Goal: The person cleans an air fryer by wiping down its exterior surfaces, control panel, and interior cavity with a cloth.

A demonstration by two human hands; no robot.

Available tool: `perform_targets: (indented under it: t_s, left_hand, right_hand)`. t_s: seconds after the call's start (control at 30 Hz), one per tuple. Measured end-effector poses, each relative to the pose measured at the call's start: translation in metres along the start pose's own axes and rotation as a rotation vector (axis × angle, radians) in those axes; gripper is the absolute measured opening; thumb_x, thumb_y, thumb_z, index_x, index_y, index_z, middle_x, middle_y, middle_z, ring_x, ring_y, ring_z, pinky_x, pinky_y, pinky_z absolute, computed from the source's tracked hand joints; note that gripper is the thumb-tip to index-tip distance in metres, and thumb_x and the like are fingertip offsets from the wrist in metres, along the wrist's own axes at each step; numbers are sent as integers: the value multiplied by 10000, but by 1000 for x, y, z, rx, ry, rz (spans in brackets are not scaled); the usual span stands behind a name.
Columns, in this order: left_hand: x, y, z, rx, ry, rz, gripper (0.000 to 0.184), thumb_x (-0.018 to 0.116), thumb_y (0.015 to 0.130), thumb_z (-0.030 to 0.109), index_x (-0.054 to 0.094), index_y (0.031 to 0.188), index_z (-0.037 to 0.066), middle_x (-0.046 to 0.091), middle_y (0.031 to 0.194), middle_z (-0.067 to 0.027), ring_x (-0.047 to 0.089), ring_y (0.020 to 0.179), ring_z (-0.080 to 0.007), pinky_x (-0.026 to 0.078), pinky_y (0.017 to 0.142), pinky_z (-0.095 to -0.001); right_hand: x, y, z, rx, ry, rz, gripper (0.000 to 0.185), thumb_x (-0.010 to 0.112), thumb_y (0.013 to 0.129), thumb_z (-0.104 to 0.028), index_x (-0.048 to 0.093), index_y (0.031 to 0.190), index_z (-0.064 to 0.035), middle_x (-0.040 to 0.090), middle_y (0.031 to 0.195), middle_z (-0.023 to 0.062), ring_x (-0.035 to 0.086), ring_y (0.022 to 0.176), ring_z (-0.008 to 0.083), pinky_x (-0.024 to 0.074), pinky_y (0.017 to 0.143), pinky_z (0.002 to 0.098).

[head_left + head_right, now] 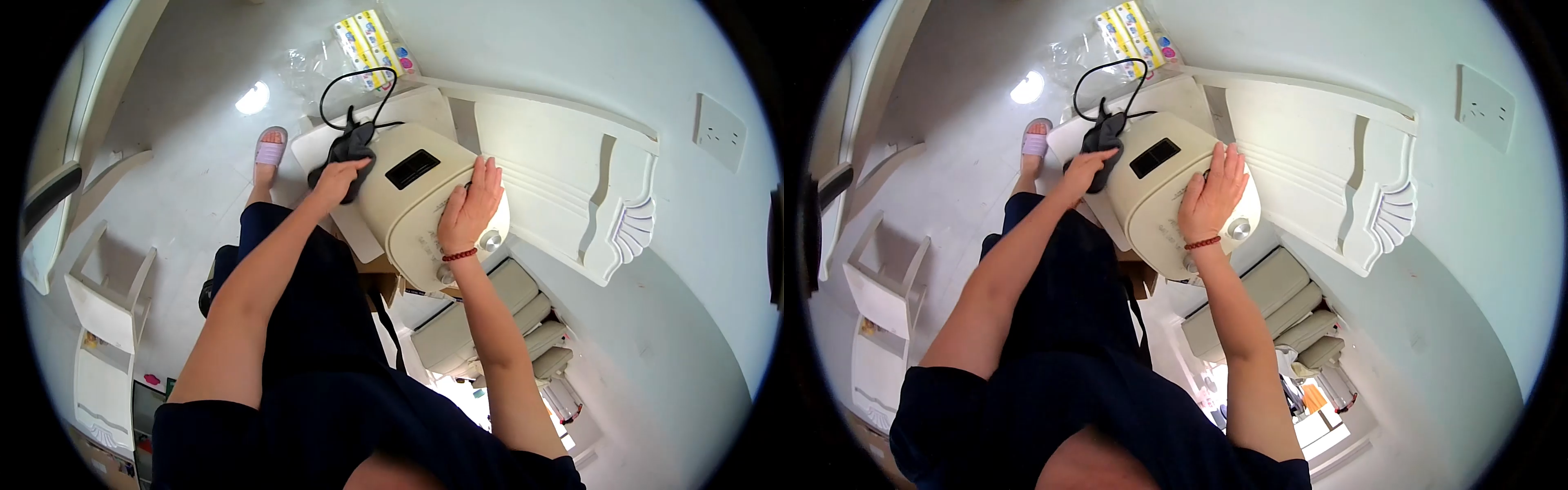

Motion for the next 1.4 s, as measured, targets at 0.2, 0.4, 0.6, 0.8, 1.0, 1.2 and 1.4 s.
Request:
perform_targets:
  t_s: [0.2,0.4,0.6,0.8,1.0,1.2,1.4]
  left_hand:
    - [51,-39,68,326,109,-106,456,480,895,83,614,1329,124,532,1098,-122,498,1036,-246,394,952,-298]
    - [36,76,11,332,215,-141,462,452,923,156,554,1371,109,569,1345,-221,528,1258,-306,371,1070,-329]
    - [3,59,-27,130,255,-3,427,450,916,130,581,1313,44,688,1097,-208,661,977,-262,483,896,-313]
    - [-40,-2,-66,144,521,379,296,513,890,119,690,1111,34,694,810,-179,677,728,-253,510,698,-341]
    - [-49,33,-45,-134,265,537,246,568,882,132,707,1044,10,718,880,-144,678,803,-232,512,739,-327]
    - [-37,102,-28,-187,-24,321,389,560,908,41,597,1295,44,675,1133,-64,632,934,-139,505,781,-265]
    - [-29,119,28,141,205,204,337,645,887,75,620,1220,36,660,1034,-46,612,919,-119,506,779,-256]
  right_hand:
    - [-1,0,-1,3,2,1,549,411,969,-234,360,1491,-74,326,1541,189,253,1432,412,124,1164,556]
    - [2,-1,-1,-19,-2,25,542,411,965,-210,373,1481,-47,339,1532,195,256,1431,414,129,1162,552]
    - [3,1,-4,-22,4,8,542,390,962,-194,368,1479,-35,330,1533,210,238,1440,413,115,1167,547]
    - [1,-1,-3,-30,-4,6,543,388,967,-209,361,1481,-35,321,1539,210,235,1441,412,111,1167,545]
    - [1,0,-2,-32,19,7,541,389,974,-223,360,1481,-35,329,1533,213,244,1436,417,121,1160,557]
    - [2,-1,1,-28,37,14,544,405,966,-209,363,1482,-42,332,1532,209,256,1429,423,124,1157,563]
    - [2,-2,2,-29,36,16,548,411,959,-203,368,1483,-50,331,1533,201,256,1430,421,121,1159,565]
Point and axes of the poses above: each hand's wrist, its own y-axis towards the middle knuckle, its own x-axis out of the palm, z = x × y, the point moved 3 cm from there along y, towards the middle knuckle
